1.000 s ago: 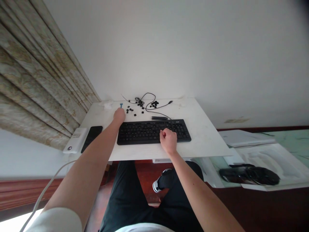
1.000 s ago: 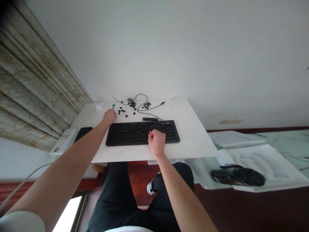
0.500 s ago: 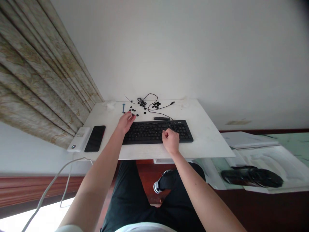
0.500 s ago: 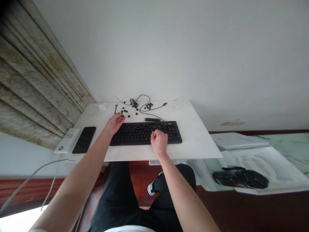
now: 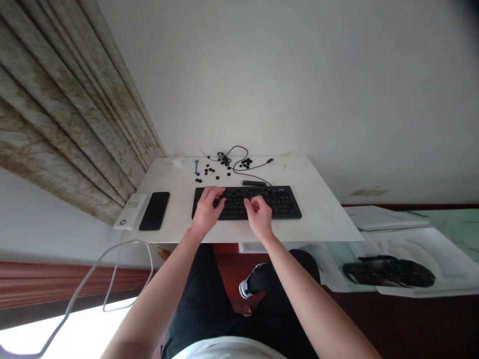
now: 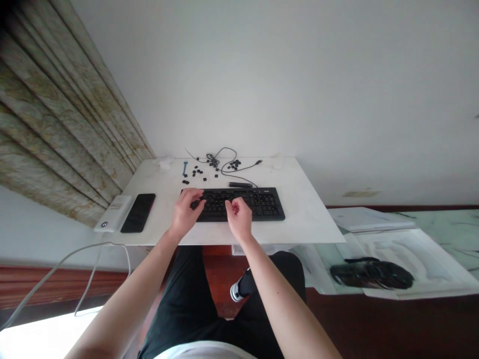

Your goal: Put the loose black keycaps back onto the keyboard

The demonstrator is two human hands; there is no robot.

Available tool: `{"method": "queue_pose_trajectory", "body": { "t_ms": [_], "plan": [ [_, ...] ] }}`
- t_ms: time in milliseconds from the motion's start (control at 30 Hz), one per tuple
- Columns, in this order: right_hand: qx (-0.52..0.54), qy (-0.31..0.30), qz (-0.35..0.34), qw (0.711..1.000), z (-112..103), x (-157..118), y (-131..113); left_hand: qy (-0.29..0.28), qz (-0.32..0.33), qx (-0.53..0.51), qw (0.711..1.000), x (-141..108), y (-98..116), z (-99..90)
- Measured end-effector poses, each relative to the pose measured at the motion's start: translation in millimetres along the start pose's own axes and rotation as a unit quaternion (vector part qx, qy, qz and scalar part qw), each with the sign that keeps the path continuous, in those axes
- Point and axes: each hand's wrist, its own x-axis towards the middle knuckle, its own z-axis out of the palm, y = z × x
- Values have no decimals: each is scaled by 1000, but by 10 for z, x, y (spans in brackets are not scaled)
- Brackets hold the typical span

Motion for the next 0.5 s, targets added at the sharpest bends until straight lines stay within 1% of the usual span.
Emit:
{"method": "queue_pose_trajectory", "body": {
  "t_ms": [33, 100, 167, 233, 300, 367, 433, 500],
  "plan": [
    [70, -24, 38, 997, 56, -15, -95, -13, 27, 21, 999, -24, 30, -22],
    [185, -90, 118, 971, 147, -33, -263, -26, 61, 54, 996, -67, 79, -48],
    [252, -153, 187, 937, 192, -36, -384, -23, 78, 77, 994, -109, 109, -56],
    [282, -203, 230, 909, 193, -36, -451, -10, 86, 85, 993, -153, 123, -52],
    [297, -236, 246, 892, 172, -40, -476, 5, 95, 86, 992, -199, 127, -45],
    [299, -264, 245, 884, 154, -47, -476, 15, 108, 91, 990, -243, 130, -34],
    [292, -286, 241, 880, 148, -54, -465, 17, 116, 98, 988, -278, 138, -23],
    [281, -293, 229, 885, 149, -57, -451, 10, 120, 101, 988, -298, 140, -18]
  ]
}}
